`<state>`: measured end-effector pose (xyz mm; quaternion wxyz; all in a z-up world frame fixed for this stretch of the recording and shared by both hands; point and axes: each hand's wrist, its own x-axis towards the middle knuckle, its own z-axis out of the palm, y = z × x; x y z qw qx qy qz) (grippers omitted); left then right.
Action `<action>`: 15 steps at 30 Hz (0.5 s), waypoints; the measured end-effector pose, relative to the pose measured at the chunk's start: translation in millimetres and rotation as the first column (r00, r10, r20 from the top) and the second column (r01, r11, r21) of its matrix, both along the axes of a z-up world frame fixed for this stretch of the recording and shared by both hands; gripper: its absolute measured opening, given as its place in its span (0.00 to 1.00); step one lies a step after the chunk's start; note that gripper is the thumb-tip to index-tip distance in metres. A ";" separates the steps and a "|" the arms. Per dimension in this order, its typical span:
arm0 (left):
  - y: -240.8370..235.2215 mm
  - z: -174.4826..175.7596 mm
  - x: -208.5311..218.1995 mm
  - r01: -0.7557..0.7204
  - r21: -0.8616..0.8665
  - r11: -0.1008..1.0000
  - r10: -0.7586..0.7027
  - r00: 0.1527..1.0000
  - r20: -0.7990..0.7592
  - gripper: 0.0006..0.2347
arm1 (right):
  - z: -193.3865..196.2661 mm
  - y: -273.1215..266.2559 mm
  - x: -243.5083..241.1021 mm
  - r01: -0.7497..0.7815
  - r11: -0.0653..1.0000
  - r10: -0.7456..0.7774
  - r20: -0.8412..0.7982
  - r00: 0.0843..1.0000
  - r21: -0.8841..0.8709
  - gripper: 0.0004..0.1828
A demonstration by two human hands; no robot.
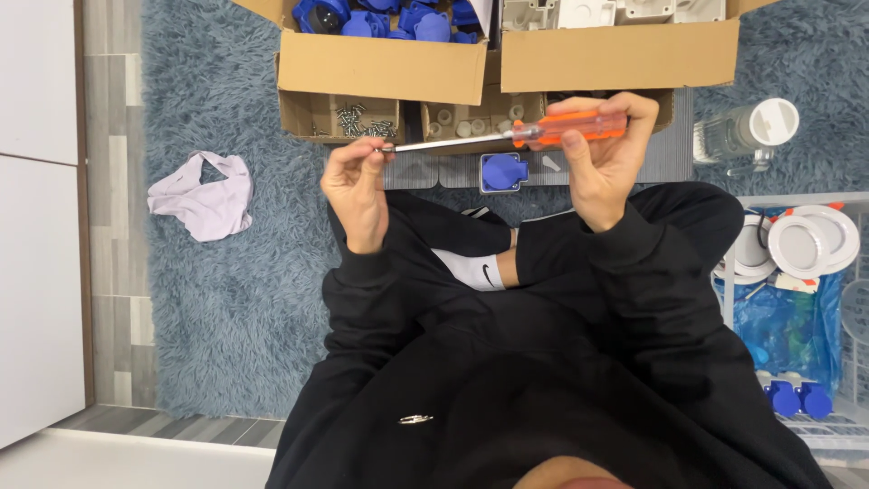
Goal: Using a screwdriver to manipulate and assemble small plastic components while sitting on the floor.
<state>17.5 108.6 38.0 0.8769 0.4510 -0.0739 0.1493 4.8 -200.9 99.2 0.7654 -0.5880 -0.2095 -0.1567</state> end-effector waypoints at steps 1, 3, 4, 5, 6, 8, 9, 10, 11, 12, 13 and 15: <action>-1.8 -6.6 -0.8 -0.001 0.000 1.000 0.001 1.000 -0.001 0.06 | -2.5 2.5 1.1 -0.001 1.000 0.001 -0.001 1.000 0.000 0.21; -6.3 -19.8 -2.3 -0.059 0.010 0.998 0.060 0.997 -0.047 0.03 | -7.5 6.9 2.6 0.110 0.994 -0.110 0.087 0.990 0.011 0.20; -7.6 -24.9 -4.0 -0.057 0.009 0.998 0.058 0.997 -0.048 0.03 | -9.2 5.9 -0.6 0.112 0.994 -0.112 0.085 0.990 0.011 0.20; -8.9 -30.0 -5.4 -0.056 -0.004 0.998 0.055 0.996 -0.063 0.03 | -11.0 4.9 -3.7 0.116 0.993 -0.115 0.079 0.990 -0.001 0.20; -10.1 -35.2 -6.9 -0.054 -0.018 0.998 0.053 0.996 -0.077 0.03 | -12.8 3.9 -6.7 0.120 0.993 -0.119 0.073 0.990 -0.013 0.21; -11.0 -40.9 -9.4 -0.041 -0.041 0.998 0.037 0.996 -0.085 0.03 | -9.0 2.8 -13.7 0.139 0.989 -0.135 0.087 0.987 -0.049 0.21; -10.9 -43.8 -11.7 -0.030 -0.063 0.998 0.024 0.995 -0.093 0.03 | -7.2 2.9 -17.7 0.156 0.984 -0.147 0.102 0.984 -0.083 0.21; -10.6 -43.6 -14.2 -0.030 -0.063 0.998 0.024 0.995 -0.097 0.03 | -9.6 -1.0 -19.8 0.156 0.984 -0.148 0.098 0.984 -0.084 0.21; -10.9 -43.4 -15.0 -0.033 -0.037 0.999 0.030 0.996 -0.083 0.04 | -11.7 -5.4 -20.5 0.159 0.983 -0.149 0.110 0.983 -0.094 0.22; -11.1 -43.0 -15.8 -0.037 -0.010 0.999 0.036 0.997 -0.069 0.04 | -13.7 -9.7 -21.3 0.162 0.981 -0.149 0.123 0.981 -0.104 0.22; -10.8 -42.3 -16.4 -0.036 -0.011 0.999 0.035 0.997 -0.069 0.04 | -14.7 -11.5 -22.9 0.163 0.981 -0.150 0.123 0.981 -0.104 0.22; -9.1 -40.4 -17.5 -0.045 0.055 0.997 0.048 0.998 -0.051 0.05 | -16.9 -14.3 -25.3 0.179 0.976 -0.162 0.134 0.978 -0.122 0.22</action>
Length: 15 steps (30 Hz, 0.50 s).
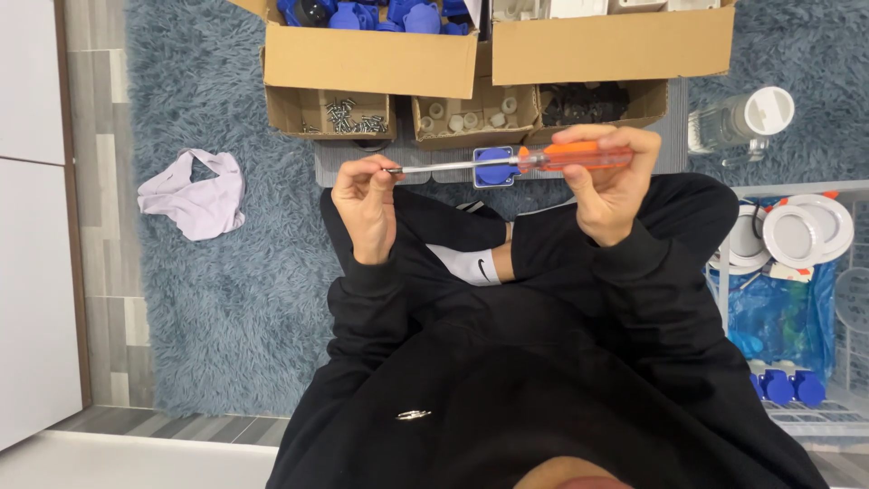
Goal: Using a screwdriver to manipulate and assemble small plastic components while sitting on the floor.
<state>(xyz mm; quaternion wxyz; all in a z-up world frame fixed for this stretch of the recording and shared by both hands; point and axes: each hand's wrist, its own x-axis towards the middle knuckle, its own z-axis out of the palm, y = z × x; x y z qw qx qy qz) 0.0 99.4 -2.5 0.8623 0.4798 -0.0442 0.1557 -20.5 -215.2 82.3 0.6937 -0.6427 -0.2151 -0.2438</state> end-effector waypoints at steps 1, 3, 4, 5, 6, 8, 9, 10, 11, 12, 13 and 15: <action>0.3 -1.3 0.7 -0.001 0.001 1.000 0.001 1.000 0.001 0.05 | 2.7 1.2 0.0 -0.001 1.000 0.001 0.001 1.000 0.001 0.22; 0.5 -4.5 -0.8 -0.013 0.000 1.000 0.013 1.000 0.017 0.05 | 7.8 3.3 -2.2 -0.013 1.000 0.014 0.020 1.000 -0.012 0.22; -2.1 -5.7 -3.2 -0.014 0.001 1.000 0.014 1.000 0.017 0.05 | 5.7 2.9 -2.9 -0.014 1.000 0.014 0.020 1.000 -0.011 0.22; -4.6 -6.9 -5.6 -0.020 -0.013 1.000 0.020 1.000 0.004 0.05 | 3.7 2.4 -3.6 -0.028 0.999 0.029 0.043 0.999 -0.016 0.22; -7.0 -8.0 -8.6 -0.028 -0.028 0.999 0.028 1.000 -0.009 0.05 | 1.7 2.0 -4.3 -0.044 0.999 0.045 0.065 0.997 -0.021 0.21; -10.4 -8.0 -12.3 -0.002 -0.040 0.999 0.000 0.999 -0.042 0.05 | 18.0 7.3 -4.4 -0.080 0.997 0.081 0.075 0.994 -0.012 0.20; -12.7 -8.3 -14.1 0.026 -0.053 0.998 -0.030 0.997 -0.074 0.05 | 26.2 9.5 -4.8 -0.114 0.994 0.114 0.087 0.990 -0.005 0.18; -12.7 -12.3 -16.6 0.024 -0.055 0.998 -0.029 0.997 -0.078 0.05 | 27.1 8.7 -4.6 -0.115 0.993 0.115 0.083 0.990 -0.006 0.18; -12.8 -16.2 -19.2 0.050 -0.028 0.998 -0.052 0.995 -0.084 0.05 | 28.1 8.0 -4.4 -0.135 0.991 0.135 0.104 0.985 -0.014 0.19; -12.1 -19.8 -18.7 0.076 0.000 0.997 -0.076 0.993 -0.087 0.05 | 29.0 7.9 -2.2 -0.153 0.988 0.155 0.131 0.979 -0.023 0.20; -13.4 -8.8 -19.6 0.076 0.000 0.997 -0.076 0.994 -0.085 0.05 | 32.5 6.6 -1.6 -0.153 0.988 0.155 0.133 0.979 -0.023 0.20; -16.2 13.1 -24.2 0.108 0.209 0.972 -0.112 0.994 0.007 0.07 | 39.2 3.6 -3.3 -0.141 0.990 0.143 0.125 0.982 -0.032 0.25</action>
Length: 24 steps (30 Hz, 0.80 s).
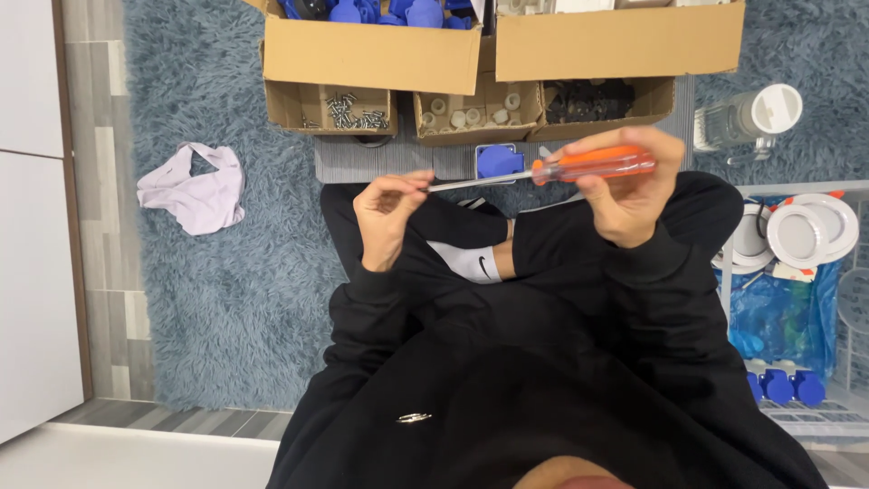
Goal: Using a screwdriver to manipulate and assemble small plastic components while sitting on the floor.
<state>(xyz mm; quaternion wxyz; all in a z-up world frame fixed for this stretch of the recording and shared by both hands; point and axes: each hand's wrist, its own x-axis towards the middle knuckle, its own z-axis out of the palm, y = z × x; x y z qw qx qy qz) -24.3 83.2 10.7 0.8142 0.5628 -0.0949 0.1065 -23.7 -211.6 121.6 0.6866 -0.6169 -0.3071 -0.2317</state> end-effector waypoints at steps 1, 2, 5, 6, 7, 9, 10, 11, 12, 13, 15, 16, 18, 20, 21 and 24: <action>0.1 15.1 0.5 -0.001 0.000 1.000 0.001 1.000 -0.002 0.07 | -10.6 -4.3 1.3 -0.001 1.000 0.001 -0.002 1.000 0.000 0.25; 0.5 30.3 0.9 0.016 0.199 0.980 -0.035 0.995 0.092 0.12 | -21.1 -8.4 2.5 -0.002 1.000 0.001 -0.010 1.000 -0.010 0.28; -11.9 63.1 -1.0 -0.024 0.437 0.899 -0.089 0.967 0.237 0.22 | -39.6 1.8 1.7 0.002 0.999 -0.003 -0.023 1.000 -0.051 0.34; -18.5 71.8 -2.2 -0.061 0.477 0.877 -0.095 0.951 0.296 0.25 | -43.6 8.6 0.5 0.009 0.996 -0.012 -0.029 1.000 -0.084 0.36; -24.3 71.7 -3.7 -0.063 0.477 0.877 -0.093 0.951 0.296 0.25 | -40.4 17.0 -1.7 0.008 0.996 -0.010 -0.028 1.000 -0.085 0.36; -36.1 71.2 -8.6 -0.078 0.513 0.855 -0.132 0.924 0.359 0.27 | -34.3 33.5 -8.4 0.117 0.961 -0.120 0.006 0.993 -0.251 0.37; -39.5 72.6 -10.9 -0.076 0.512 0.856 -0.130 0.926 0.355 0.27 | -39.6 34.1 -10.6 0.115 0.961 -0.118 0.002 0.993 -0.253 0.37; -42.8 74.3 -11.1 -0.109 0.552 0.827 -0.143 0.908 0.394 0.25 | -44.6 34.8 -10.4 0.149 0.940 -0.148 0.028 0.989 -0.307 0.35; -46.0 76.2 -11.4 -0.144 0.589 0.795 -0.158 0.889 0.430 0.23 | -49.4 35.4 -10.3 0.184 0.915 -0.176 0.055 0.983 -0.359 0.34; -47.1 80.0 -11.0 -0.146 0.588 0.795 -0.155 0.889 0.431 0.23 | -50.0 37.5 -10.2 0.182 0.915 -0.173 0.056 0.983 -0.360 0.34; -49.8 87.3 -10.3 -0.205 0.635 0.745 -0.163 0.867 0.471 0.20 | -51.3 41.0 -10.3 0.223 0.913 -0.203 0.092 0.975 -0.341 0.34; -50.8 88.1 -9.3 -0.205 0.635 0.745 -0.162 0.868 0.470 0.20 | -51.3 42.3 -9.8 0.221 0.913 -0.202 0.091 0.975 -0.342 0.34; -52.6 89.4 -8.4 -0.238 0.654 0.718 -0.167 0.853 0.494 0.18 | -51.7 44.9 -10.0 0.246 0.916 -0.230 0.086 0.969 -0.316 0.34; -51.3 97.1 -9.0 -0.227 0.650 0.725 -0.166 0.858 0.485 0.17 | -58.5 43.9 -9.7 0.251 0.918 -0.232 0.098 0.968 -0.306 0.38; -51.2 101.0 -8.1 -0.215 0.644 0.734 -0.168 0.861 0.480 0.17 | -61.8 42.7 -8.7 0.262 0.919 -0.238 0.114 0.965 -0.296 0.42; -34.9 94.4 -4.2 -0.247 0.564 0.788 -0.068 0.876 0.478 0.24 | -46.4 38.8 -1.5 0.049 0.986 -0.053 -0.017 0.998 -0.162 0.37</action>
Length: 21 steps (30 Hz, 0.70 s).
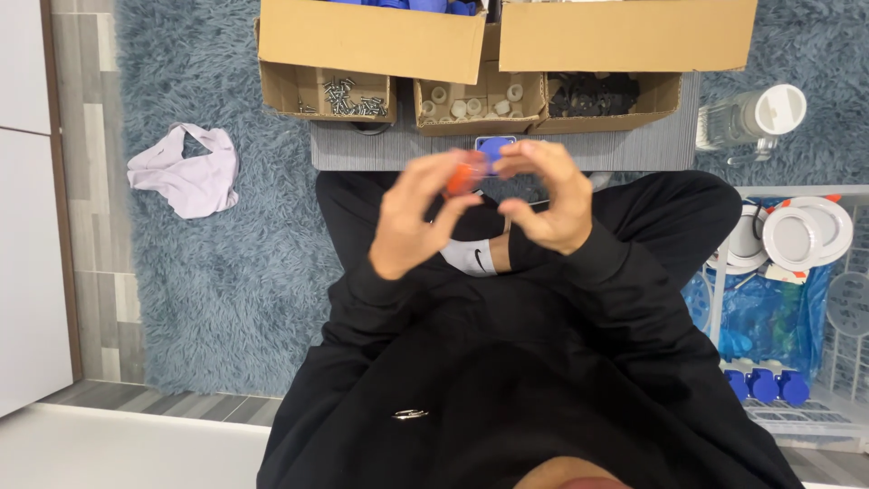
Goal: Using a screwdriver to manipulate and assemble small plastic components while sitting on the floor.
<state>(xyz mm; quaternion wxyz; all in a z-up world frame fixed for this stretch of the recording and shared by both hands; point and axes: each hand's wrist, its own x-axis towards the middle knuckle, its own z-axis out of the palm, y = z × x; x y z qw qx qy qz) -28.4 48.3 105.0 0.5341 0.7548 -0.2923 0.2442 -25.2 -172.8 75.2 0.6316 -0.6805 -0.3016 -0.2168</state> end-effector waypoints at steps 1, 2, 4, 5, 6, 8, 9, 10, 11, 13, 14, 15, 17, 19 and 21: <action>5.8 -1.2 0.1 -0.001 0.001 1.000 0.001 1.000 -0.003 0.24 | -1.3 -5.2 2.8 -0.001 1.000 0.001 -0.003 1.000 0.001 0.37; 11.8 -2.3 0.2 -0.036 -0.049 0.998 0.036 0.999 0.002 0.26 | -2.7 -10.1 5.6 0.065 0.995 -0.061 0.050 0.997 -0.076 0.31; 22.1 1.6 3.4 -0.074 -0.100 0.992 0.076 0.997 0.007 0.29 | -13.0 -14.7 14.5 0.129 0.980 -0.113 0.110 0.988 -0.150 0.25; 25.4 6.1 4.9 -0.040 -0.172 0.984 0.040 0.999 -0.003 0.31 | -21.8 -15.6 17.6 0.147 0.975 -0.122 0.154 0.980 -0.166 0.25; 28.8 10.6 6.4 -0.007 -0.244 0.970 0.004 1.000 -0.010 0.34 | -30.7 -16.6 20.5 0.167 0.969 -0.130 0.198 0.972 -0.181 0.25; 29.2 14.3 12.8 0.002 -0.272 0.962 0.012 0.999 0.050 0.36 | -46.4 -18.3 24.8 0.179 0.962 -0.132 0.222 0.966 -0.204 0.26; 30.0 15.9 14.9 0.013 -0.295 0.955 0.019 0.994 0.107 0.38 | -55.0 -18.5 25.4 0.192 0.956 -0.136 0.243 0.960 -0.223 0.28; 30.2 16.7 20.3 0.009 -0.297 0.955 0.021 0.995 0.099 0.38 | -60.7 -20.7 30.4 0.188 0.956 -0.134 0.236 0.962 -0.226 0.28; 30.5 17.1 22.8 0.029 -0.310 0.950 0.013 0.991 0.133 0.37 | -67.0 -22.8 32.2 0.190 0.952 -0.128 0.253 0.959 -0.241 0.29; 28.6 22.8 22.2 0.040 -0.325 0.945 0.009 0.989 0.148 0.36 | -77.0 -28.7 32.5 0.183 0.948 -0.117 0.251 0.961 -0.262 0.29; 26.5 28.5 19.3 0.033 -0.315 0.948 -0.012 0.998 0.068 0.38 | -80.5 -32.3 31.3 0.172 0.922 -0.112 0.185 0.976 -0.346 0.32; 26.5 34.6 14.5 0.019 -0.302 0.953 -0.026 1.000 -0.018 0.42 | -85.1 -33.1 28.9 0.145 0.894 -0.107 0.113 0.988 -0.424 0.36; 23.1 33.8 15.5 0.038 -0.305 0.951 -0.051 0.998 -0.033 0.42 | -84.8 -34.1 28.9 0.134 0.897 -0.097 0.107 0.990 -0.421 0.36; 19.6 32.2 17.1 0.064 -0.312 0.948 -0.080 0.996 -0.037 0.42 | -83.2 -34.4 30.4 0.130 0.899 -0.092 0.110 0.990 -0.418 0.37; 15.9 30.6 18.3 0.082 -0.314 0.946 -0.101 0.994 -0.045 0.40 | -79.6 -33.8 31.7 0.139 0.908 -0.103 0.111 0.989 -0.394 0.36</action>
